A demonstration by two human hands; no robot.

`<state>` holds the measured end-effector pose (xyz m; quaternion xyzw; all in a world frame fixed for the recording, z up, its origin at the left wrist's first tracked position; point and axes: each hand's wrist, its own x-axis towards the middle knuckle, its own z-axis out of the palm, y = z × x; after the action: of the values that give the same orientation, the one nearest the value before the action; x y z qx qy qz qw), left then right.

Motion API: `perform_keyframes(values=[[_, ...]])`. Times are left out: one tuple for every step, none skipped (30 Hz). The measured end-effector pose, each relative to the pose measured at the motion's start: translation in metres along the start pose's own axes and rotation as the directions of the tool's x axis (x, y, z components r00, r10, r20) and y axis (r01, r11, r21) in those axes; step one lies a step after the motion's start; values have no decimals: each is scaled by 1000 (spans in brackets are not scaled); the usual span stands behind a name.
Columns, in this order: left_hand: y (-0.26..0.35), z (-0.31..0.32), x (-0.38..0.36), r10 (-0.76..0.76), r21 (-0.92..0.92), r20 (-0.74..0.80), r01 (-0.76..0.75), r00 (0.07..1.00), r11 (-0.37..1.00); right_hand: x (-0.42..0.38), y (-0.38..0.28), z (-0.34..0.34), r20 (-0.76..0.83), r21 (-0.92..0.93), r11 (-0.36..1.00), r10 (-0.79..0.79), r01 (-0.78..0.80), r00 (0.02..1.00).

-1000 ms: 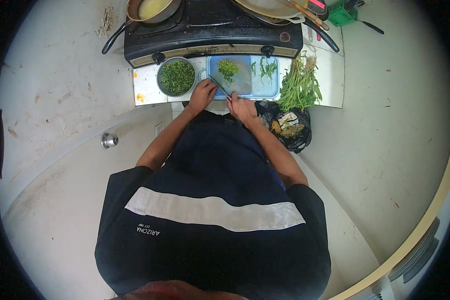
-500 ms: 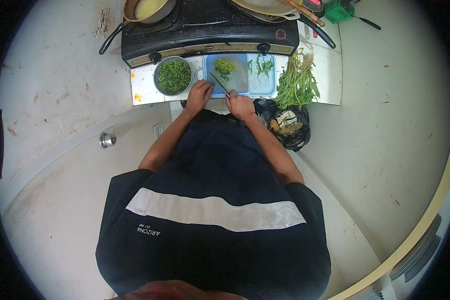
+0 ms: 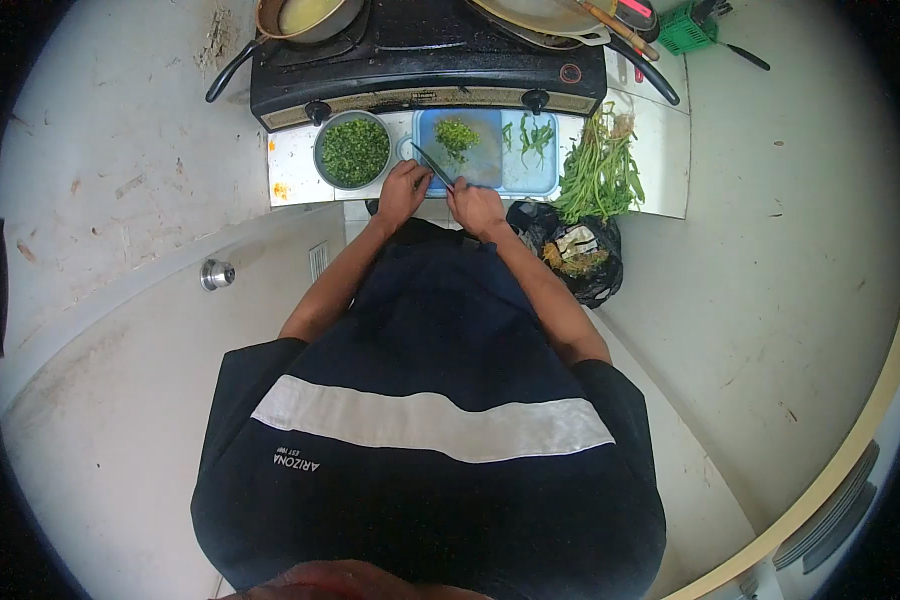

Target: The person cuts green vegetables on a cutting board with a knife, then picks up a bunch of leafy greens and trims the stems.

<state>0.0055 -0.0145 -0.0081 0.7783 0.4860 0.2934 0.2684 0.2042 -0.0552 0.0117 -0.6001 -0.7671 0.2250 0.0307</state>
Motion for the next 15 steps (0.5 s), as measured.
perform_keyframes(values=[[1,0,0,-5,-2,-5,5,1000,1000,2,0,1,-19,3,1000,-14,14,1000],[2,-1,0,-10,-3,-9,10,1000,1000,2,1,1,-20,5,1000,-15,15,1000],[2,-1,-1,-10,-1,-10,10,1000,1000,0,2,-1,4,-3,1000,4,-4,1000],[3,-1,-1,-22,-25,-18,21,1000,999,-1,2,-3,27,-11,1000,24,-24,999],[3,0,-1,-34,-49,-27,33,999,998,-4,3,-5,27,-12,1000,23,-22,999],[3,0,0,-35,-49,-29,34,999,998,-7,5,-7,39,-16,998,58,-57,998],[3,-1,0,-33,-50,-22,32,999,998,-9,7,-8,51,-21,996,93,-92,994],[3,-1,1,-30,-50,-14,29,999,998,-10,9,-10,51,-22,996,92,-91,994],[3,0,1,-30,-51,-14,29,999,998,-11,11,-11,71,-18,994,110,-109,991],[2,1,2,-6,-44,-28,5,1000,999,-11,12,-11,90,-13,992,130,-129,987],[2,2,4,19,-37,-42,-21,999,999,-12,12,-11,89,-13,991,132,-131,987],[2,3,5,22,-38,-41,-23,999,999,-12,11,-13,96,-5,991,132,-132,987],[3,3,6,9,-18,-25,-9,1000,1000,-13,10,-14,103,4,991,132,-133,986],[4,3,7,-5,3,-10,5,1000,1000,-13,9,-15,100,5,991,132,-134,986],[4,3,7,-3,4,-11,3,1000,1000,-14,9,-15,85,7,994,111,-112,990]])
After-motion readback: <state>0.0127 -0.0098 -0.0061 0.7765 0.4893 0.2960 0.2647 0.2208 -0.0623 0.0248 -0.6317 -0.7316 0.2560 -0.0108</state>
